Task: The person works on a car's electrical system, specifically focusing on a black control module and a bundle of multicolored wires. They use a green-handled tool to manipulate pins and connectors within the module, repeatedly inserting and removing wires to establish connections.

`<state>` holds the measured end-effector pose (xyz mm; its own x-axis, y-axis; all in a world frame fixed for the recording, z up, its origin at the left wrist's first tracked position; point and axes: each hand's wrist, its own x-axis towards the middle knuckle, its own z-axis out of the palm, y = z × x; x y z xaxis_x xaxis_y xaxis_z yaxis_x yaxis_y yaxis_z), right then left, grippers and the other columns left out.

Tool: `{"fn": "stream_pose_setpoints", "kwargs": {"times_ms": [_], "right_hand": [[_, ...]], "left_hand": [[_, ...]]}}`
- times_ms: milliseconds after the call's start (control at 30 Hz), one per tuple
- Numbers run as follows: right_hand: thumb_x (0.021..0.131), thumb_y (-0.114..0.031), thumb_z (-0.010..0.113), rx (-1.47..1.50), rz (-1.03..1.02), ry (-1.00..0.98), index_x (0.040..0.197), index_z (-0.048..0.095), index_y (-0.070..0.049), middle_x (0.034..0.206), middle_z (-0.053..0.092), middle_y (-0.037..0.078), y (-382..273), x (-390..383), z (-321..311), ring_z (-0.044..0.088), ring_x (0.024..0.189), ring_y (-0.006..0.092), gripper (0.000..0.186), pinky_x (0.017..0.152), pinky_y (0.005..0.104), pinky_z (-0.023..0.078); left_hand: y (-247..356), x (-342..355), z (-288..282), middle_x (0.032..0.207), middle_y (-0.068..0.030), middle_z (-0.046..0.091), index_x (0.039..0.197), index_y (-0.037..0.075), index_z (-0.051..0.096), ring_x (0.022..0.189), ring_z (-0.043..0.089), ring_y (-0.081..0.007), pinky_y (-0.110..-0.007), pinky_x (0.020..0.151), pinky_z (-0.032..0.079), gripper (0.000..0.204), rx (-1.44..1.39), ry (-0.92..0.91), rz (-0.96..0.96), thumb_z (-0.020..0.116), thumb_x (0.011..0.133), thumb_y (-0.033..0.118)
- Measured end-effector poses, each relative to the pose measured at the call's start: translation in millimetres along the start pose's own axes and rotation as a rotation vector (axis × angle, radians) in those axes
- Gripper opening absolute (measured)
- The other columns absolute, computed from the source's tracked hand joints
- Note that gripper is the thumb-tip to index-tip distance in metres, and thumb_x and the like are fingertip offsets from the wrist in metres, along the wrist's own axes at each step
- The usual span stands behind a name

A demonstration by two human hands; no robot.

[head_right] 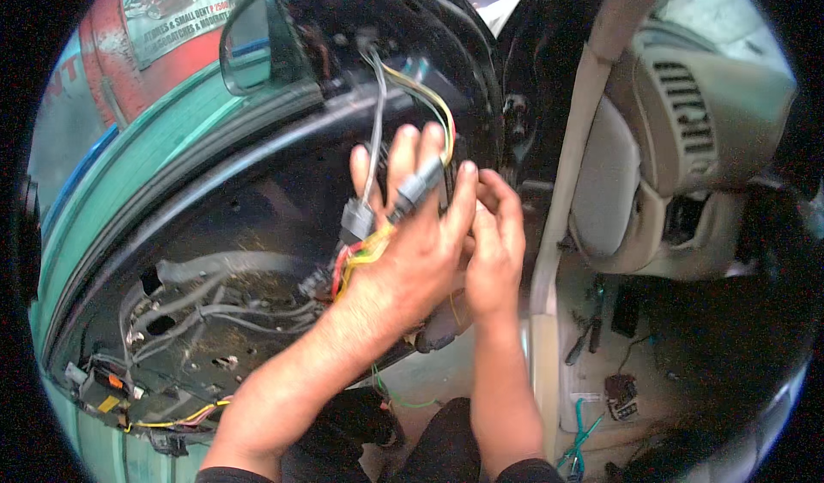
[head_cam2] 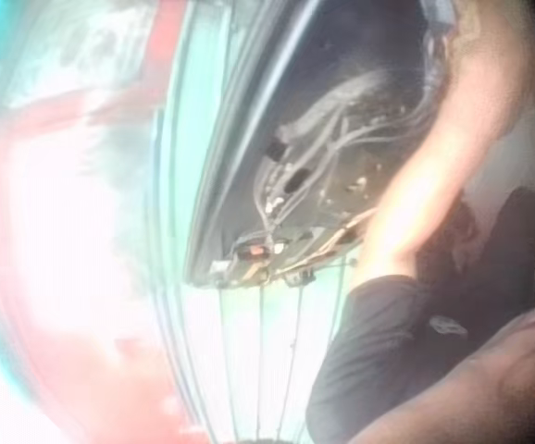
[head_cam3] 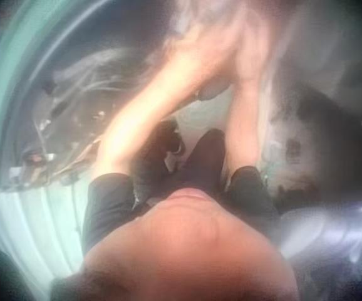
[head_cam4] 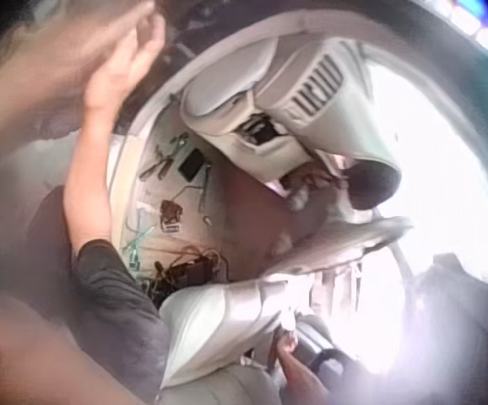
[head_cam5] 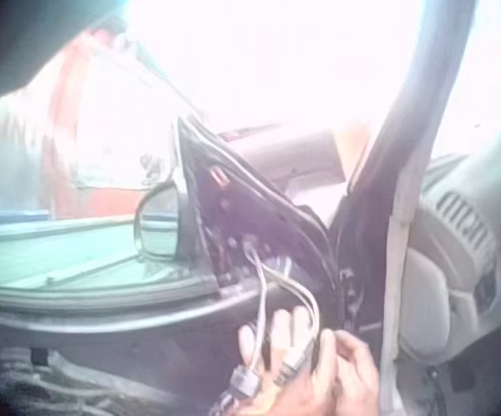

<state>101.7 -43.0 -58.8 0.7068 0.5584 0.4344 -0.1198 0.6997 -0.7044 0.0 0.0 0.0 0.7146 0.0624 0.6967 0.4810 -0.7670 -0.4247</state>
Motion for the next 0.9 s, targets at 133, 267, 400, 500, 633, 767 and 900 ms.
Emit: {"fn": "stream_pose_setpoints", "kwargs": {"times_ms": [133, 267, 400, 500, 633, 767, 900], "right_hand": [[0.102, -0.04, 0.059, -0.107, 0.333, -0.018, 0.126, 0.064, -0.007, 0.111, 0.069, 0.007, -56.6, 46.5, 22.7, 0.066, 0.101, 0.0173, 0.042, 0.088, 0.0334, 0.055], [0.091, -0.058, 0.068, -0.268, 0.574, -0.113, 0.13, 0.059, -0.008, 0.116, 0.068, 0.013, -78.6, 40.2, 40.7, 0.069, 0.099, 0.0238, 0.064, 0.085, 0.046, 0.061], [0.08, -0.071, 0.073, -0.327, 0.649, -0.065, 0.155, 0.037, -0.007, 0.156, 0.029, 0.027, -76.9, 45.5, 50.7, 0.035, 0.14, 0.0408, 0.104, 0.088, 0.058, 0.058], [0.085, -0.066, 0.073, -0.327, 0.617, -0.065, 0.137, 0.052, -0.007, 0.128, 0.056, 0.021, -70.7, 42.7, 61.6, 0.06, 0.111, 0.0308, 0.082, 0.08, 0.0524, 0.06], [0.094, -0.053, 0.065, -0.3, 0.593, -0.002, 0.087, 0.063, -0.008, 0.074, 0.062, 0.003, -72.6, 38.4, 78.6, 0.064, 0.063, 0.0179, 0.046, 0.06, 0.0379, 0.058], [0.097, -0.051, 0.056, -0.32, 0.593, -0.085, 0.09, 0.064, -0.009, 0.077, 0.064, 0.004, -53.9, 55.3, 64.4, 0.064, 0.066, 0.019, 0.044, 0.06, 0.0365, 0.055], [0.097, -0.054, 0.052, -0.417, 0.567, -0.167, 0.096, 0.067, -0.008, 0.083, 0.069, 0.007, -53.8, 61.5, 54.3, 0.068, 0.071, 0.0211, 0.048, 0.065, 0.0373, 0.057]], "left_hand": [[15.6, 2.8, -37.2, 0.155, -0.0347, 0.037, 0.151, -0.005, 0.04, 0.145, 0.032, -0.0574, -0.067, 0.118, 0.027, 0.074, -0.627, 0.002, -0.036, 0.067, 0.083, 0.008], [26.7, -50.5, -76.3, 0.12, -0.0243, 0.068, 0.131, -0.007, 0.061, 0.11, 0.068, -0.0431, -0.045, 0.096, 0.056, 0.053, -0.955, 0.268, 0.02, 0.072, 0.081, 0.007], [-7.8, -76.3, -94.0, 0.084, -0.0122, 0.069, 0.132, -0.009, 0.058, 0.069, 0.069, -0.0234, -0.033, 0.064, 0.056, 0.05, -0.816, 0.489, -0.42, 0.066, 0.084, 0.001], [-19.4, -56.6, -80.1, 0.074, -0.009, 0.068, 0.144, -0.01, 0.049, 0.061, 0.064, -0.0105, -0.027, 0.059, 0.053, 0.058, -1.047, 0.277, -0.731, 0.068, 0.089, -0.005], [-30.4, -32.2, -82.5, 0.072, -0.0131, 0.069, 0.151, -0.012, 0.036, 0.064, 0.069, -0.0204, -0.033, 0.064, 0.055, 0.07, -1.291, -0.036, -0.85, 0.067, 0.091, 0.007], [-30.2, -34.5, -69.0, 0.076, -0.0102, 0.07, 0.158, -0.007, 0.026, 0.064, 0.066, -0.0117, -0.027, 0.062, 0.053, 0.079, -1.588, 0.034, -0.86, 0.065, 0.091, 0.001], [-48.1, -37.1, -62.1, 0.077, -0.0106, 0.07, 0.16, -0.004, 0.02, 0.065, 0.065, -0.013, -0.027, 0.064, 0.054, 0.081, -1.942, -0.025, -0.858, 0.061, 0.091, -0.005]]}}
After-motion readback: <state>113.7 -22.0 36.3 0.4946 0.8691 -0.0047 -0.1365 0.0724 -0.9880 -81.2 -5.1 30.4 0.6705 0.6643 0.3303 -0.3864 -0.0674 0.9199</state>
